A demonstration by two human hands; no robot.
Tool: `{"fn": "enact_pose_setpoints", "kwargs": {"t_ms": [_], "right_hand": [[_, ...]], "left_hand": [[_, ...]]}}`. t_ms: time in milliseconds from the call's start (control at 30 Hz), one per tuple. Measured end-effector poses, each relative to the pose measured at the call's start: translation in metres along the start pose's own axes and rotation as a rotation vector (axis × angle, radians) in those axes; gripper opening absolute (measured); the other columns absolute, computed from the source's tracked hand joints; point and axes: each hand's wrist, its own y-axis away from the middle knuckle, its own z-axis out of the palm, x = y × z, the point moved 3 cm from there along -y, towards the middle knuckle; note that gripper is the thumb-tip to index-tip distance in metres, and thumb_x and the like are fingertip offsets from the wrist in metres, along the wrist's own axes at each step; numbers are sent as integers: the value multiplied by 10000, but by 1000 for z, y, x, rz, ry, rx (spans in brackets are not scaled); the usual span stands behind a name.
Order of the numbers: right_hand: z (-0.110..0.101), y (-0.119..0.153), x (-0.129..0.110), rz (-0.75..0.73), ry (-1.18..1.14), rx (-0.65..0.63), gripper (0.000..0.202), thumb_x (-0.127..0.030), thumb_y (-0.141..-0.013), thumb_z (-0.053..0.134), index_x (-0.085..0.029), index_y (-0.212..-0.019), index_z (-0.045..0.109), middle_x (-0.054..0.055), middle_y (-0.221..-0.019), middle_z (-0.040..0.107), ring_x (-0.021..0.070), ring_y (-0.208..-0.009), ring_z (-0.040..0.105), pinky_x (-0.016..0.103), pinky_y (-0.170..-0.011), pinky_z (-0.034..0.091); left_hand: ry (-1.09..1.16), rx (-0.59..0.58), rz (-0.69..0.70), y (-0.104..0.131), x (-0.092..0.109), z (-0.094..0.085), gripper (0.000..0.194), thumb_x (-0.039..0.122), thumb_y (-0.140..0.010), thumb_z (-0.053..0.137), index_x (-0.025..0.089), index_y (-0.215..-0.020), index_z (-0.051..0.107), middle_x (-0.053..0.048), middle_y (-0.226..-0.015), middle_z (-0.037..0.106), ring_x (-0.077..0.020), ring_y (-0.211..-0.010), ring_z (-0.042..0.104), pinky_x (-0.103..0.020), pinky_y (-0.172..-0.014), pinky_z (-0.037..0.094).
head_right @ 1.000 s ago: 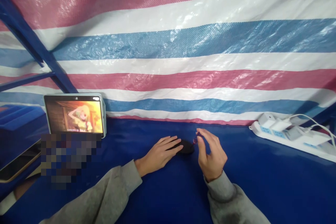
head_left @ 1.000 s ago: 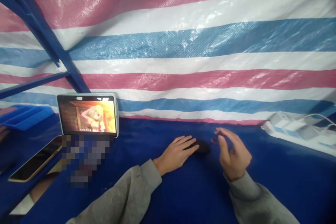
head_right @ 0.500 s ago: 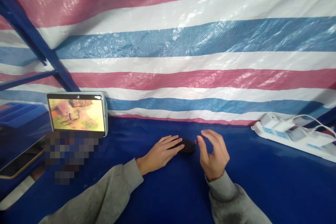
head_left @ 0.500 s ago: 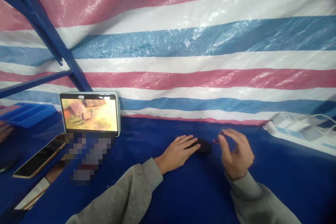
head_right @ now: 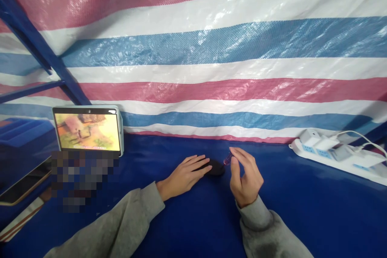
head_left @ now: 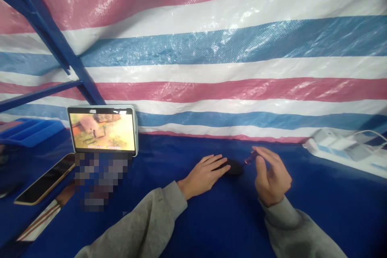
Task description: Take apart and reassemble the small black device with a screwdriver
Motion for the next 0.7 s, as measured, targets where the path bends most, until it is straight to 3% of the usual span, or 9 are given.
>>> {"fn": "enact_pose_setpoints", "kwargs": {"t_ms": [300,500,700], "right_hand": [[-1,-4,-4,-81,109,26,196,-150,-863,660,-192,-1053,680,65,-921,718,204,-873,696,349,-790,571],[1,-3,-5,-55,49,-31,283,-95,-900,560,-182,-1151,659,94,-1013,733,223,-974,699,378,-858,568],[0,-3,-5,-64,103,22,216,-152,-856,669,-181,-1070,679,82,-949,711,215,-895,691,362,-792,573]], "left_hand": [[9,13,-9,-1,0,-2,379,219,-1054,392,213,-1420,492,-62,-1484,509,-228,-1427,409,-416,-1153,373],[0,17,2,-1,-1,1,390,196,-1049,396,218,-1429,482,-66,-1493,498,-225,-1436,396,-419,-1156,368],[-14,15,12,1,-1,1,394,180,-1036,419,211,-1423,486,-60,-1498,492,-222,-1436,396,-411,-1161,362]]}}
